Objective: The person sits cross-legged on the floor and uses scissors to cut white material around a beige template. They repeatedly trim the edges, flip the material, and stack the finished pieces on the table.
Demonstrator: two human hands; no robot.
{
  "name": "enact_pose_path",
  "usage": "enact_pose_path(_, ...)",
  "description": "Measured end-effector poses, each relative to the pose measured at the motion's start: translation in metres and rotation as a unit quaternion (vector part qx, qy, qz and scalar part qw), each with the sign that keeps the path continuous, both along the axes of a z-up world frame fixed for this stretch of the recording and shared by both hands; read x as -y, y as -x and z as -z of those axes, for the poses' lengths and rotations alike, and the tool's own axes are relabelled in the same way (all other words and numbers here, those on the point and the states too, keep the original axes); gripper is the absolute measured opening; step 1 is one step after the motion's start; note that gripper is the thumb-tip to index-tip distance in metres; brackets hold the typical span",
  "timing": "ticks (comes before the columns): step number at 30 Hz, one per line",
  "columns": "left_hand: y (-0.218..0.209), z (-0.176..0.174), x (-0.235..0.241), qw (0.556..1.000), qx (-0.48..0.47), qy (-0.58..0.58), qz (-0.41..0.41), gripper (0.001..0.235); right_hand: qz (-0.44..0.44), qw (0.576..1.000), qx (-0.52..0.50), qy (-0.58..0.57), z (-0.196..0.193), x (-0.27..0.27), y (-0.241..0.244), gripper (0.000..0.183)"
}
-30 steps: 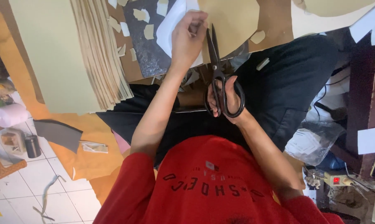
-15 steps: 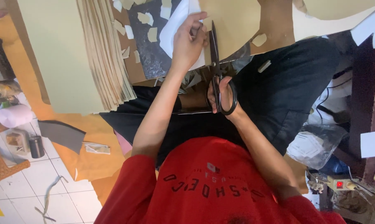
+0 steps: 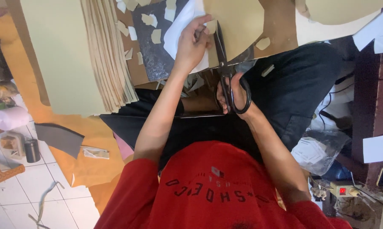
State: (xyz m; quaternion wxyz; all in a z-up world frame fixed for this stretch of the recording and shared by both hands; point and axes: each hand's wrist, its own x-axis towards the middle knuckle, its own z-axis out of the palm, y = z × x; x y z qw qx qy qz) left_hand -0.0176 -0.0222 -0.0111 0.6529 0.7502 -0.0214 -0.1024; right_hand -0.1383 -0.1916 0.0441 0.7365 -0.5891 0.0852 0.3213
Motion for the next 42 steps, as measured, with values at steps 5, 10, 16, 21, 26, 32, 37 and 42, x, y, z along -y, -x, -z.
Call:
enact_pose_path(5,-0.001,-0.004,0.002,1.000,-0.023,0.015,-0.007,0.035,0.006,0.999,-0.024,0.042,0.000,0.004,-0.009,0.091)
enact_pose_path(10,-0.001,-0.007,0.002,1.000,-0.005,-0.028,-0.008,0.034,-0.029,0.997,-0.001,0.066,0.000,0.013,-0.008,0.078)
enact_pose_path(16,-0.001,-0.005,0.003,0.996,-0.001,-0.089,-0.025,0.035,-0.070,0.992,-0.017,0.103,0.001,0.022,-0.009,0.093)
enact_pose_path(21,0.000,-0.008,0.006,0.994,0.003,-0.104,-0.019,0.038,-0.076,0.993,-0.033,0.090,-0.001,0.027,-0.014,0.095)
enact_pose_path(26,-0.001,-0.013,0.007,0.995,-0.001,-0.099,-0.017,0.039,-0.071,0.991,-0.011,0.112,-0.002,0.028,-0.015,0.091)
enact_pose_path(32,0.008,-0.032,0.021,0.991,0.006,-0.081,-0.103,0.020,-0.070,0.989,0.009,0.130,-0.008,0.038,-0.008,0.085)
enact_pose_path(37,0.031,-0.061,0.040,0.952,0.222,-0.209,0.014,0.007,0.055,0.962,0.124,0.237,-0.004,0.068,-0.011,0.035)
enact_pose_path(42,0.047,-0.067,0.046,0.923,0.280,-0.263,-0.011,0.021,0.100,0.783,0.311,0.528,0.000,0.091,-0.050,0.028)
